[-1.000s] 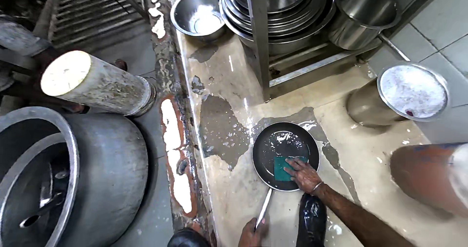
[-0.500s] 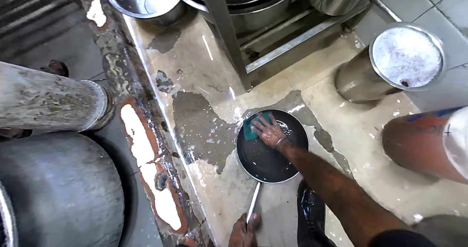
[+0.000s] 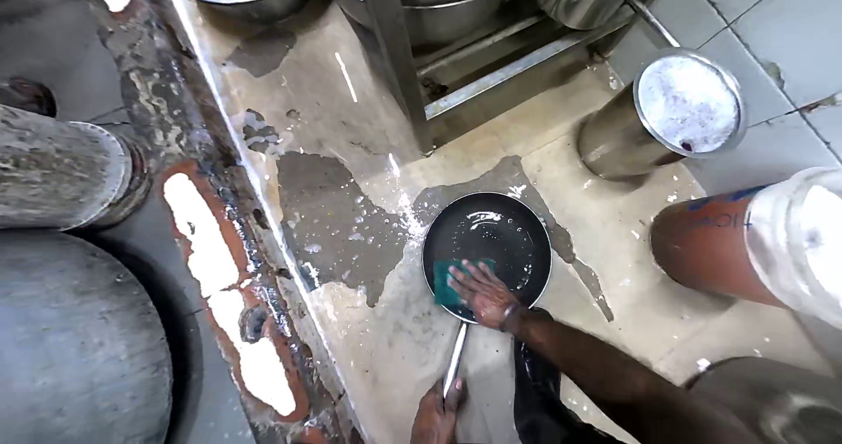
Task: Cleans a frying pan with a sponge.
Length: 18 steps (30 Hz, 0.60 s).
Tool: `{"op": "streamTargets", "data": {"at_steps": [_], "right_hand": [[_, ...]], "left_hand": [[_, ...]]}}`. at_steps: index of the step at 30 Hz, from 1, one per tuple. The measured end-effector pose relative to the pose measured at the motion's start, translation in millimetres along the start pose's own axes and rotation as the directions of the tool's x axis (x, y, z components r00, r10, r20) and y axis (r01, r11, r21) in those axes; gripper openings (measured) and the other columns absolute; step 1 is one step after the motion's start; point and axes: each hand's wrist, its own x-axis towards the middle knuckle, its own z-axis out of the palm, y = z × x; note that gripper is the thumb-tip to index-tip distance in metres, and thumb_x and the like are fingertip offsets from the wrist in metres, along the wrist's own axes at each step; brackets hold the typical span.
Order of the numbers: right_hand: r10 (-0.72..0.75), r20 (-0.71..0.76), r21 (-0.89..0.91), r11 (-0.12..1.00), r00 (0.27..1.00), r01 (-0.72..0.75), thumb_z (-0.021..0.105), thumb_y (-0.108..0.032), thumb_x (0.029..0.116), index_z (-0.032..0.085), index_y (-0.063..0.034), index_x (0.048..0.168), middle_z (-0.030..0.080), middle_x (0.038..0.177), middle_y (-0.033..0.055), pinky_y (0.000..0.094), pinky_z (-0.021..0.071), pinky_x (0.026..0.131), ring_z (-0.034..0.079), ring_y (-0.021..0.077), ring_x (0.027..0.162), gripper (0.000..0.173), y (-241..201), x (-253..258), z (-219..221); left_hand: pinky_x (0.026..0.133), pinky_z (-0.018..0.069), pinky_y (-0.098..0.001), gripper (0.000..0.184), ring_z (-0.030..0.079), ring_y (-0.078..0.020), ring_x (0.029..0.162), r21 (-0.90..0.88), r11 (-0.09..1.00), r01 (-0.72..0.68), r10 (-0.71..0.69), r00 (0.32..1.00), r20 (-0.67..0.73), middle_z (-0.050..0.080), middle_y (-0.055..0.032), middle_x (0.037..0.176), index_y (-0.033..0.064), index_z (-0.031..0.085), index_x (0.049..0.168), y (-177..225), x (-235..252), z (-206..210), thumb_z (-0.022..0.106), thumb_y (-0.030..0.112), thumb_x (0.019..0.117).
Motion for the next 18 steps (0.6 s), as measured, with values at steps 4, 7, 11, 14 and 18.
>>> {"op": "streamTargets", "data": {"at_steps": [4, 7, 11, 14, 18], "right_hand": [[0.028, -0.161, -0.110, 0.993, 0.987, -0.047, 0.052, -0.029, 0.1062, 0.033, -0.0297, 0.163, 0.021, 0.173, -0.0043, 0.0598, 0.0110, 0.128, 0.009, 0.0248, 0.161, 0.060, 28, 46, -32], [0.216, -0.290, -0.088, 0.964, 0.932, -0.251, 0.043, -0.031, 0.1091, 0.031, -0.0247, 0.164, 0.019, 0.174, 0.0002, 0.0624, 0.0121, 0.127, 0.010, 0.0303, 0.161, 0.057, 71, 38, -62], [0.310, -0.296, -0.078, 0.935, 0.903, -0.347, 0.048, -0.031, 0.1058, 0.031, -0.0211, 0.164, 0.018, 0.173, 0.0101, 0.0622, 0.0174, 0.126, 0.012, 0.0381, 0.160, 0.061, 78, -35, -26], [0.215, -0.004, -0.010, 0.977, 0.977, -0.215, 0.041, -0.031, 0.1086, 0.026, -0.0250, 0.165, 0.016, 0.174, 0.0082, 0.0655, 0.0124, 0.126, 0.008, 0.0383, 0.160, 0.059, 35, -68, 11], [0.064, 0.047, -0.028, 0.998, 0.997, -0.063, 0.042, -0.030, 0.1094, 0.024, -0.0310, 0.165, 0.013, 0.175, 0.0011, 0.0636, 0.0054, 0.127, 0.002, 0.0309, 0.162, 0.059, 11, -3, -12]], "left_hand": [[0.081, 0.0542, -0.0554, 0.055, 0.067, -0.0342, 0.084, -0.030, 0.999, 0.032, -0.033, 0.999, -0.002, 0.067, -0.0208, 0.089, -0.0039, 0.066, 0.112, 4, -3, 2, 0.048, 0.048, 0.1067], [0.084, 0.0542, -0.0584, 0.056, 0.068, -0.0378, 0.089, -0.010, 0.997, 0.076, -0.076, 0.997, -0.012, 0.069, -0.0229, 0.093, -0.0038, 0.066, 0.115, 10, -8, 4, 0.048, 0.049, 0.1065], [0.084, 0.0537, -0.0577, 0.056, 0.068, -0.0366, 0.088, -0.042, 0.997, 0.063, -0.061, 0.997, 0.042, 0.068, -0.0221, 0.093, -0.0039, 0.066, 0.113, 6, -1, 3, 0.049, 0.049, 0.1059], [0.076, 0.0534, -0.0518, 0.050, 0.063, -0.0293, 0.077, -0.133, 0.990, 0.036, -0.024, 0.995, 0.094, 0.064, -0.0164, 0.083, -0.0027, 0.066, 0.106, -1, 4, 3, 0.052, 0.045, 0.1055], [0.074, 0.0535, -0.0499, 0.049, 0.062, -0.0276, 0.074, -0.101, 0.995, -0.006, 0.013, 0.998, 0.068, 0.063, -0.0150, 0.080, -0.0026, 0.066, 0.103, -2, 4, -3, 0.051, 0.044, 0.1059]]}}
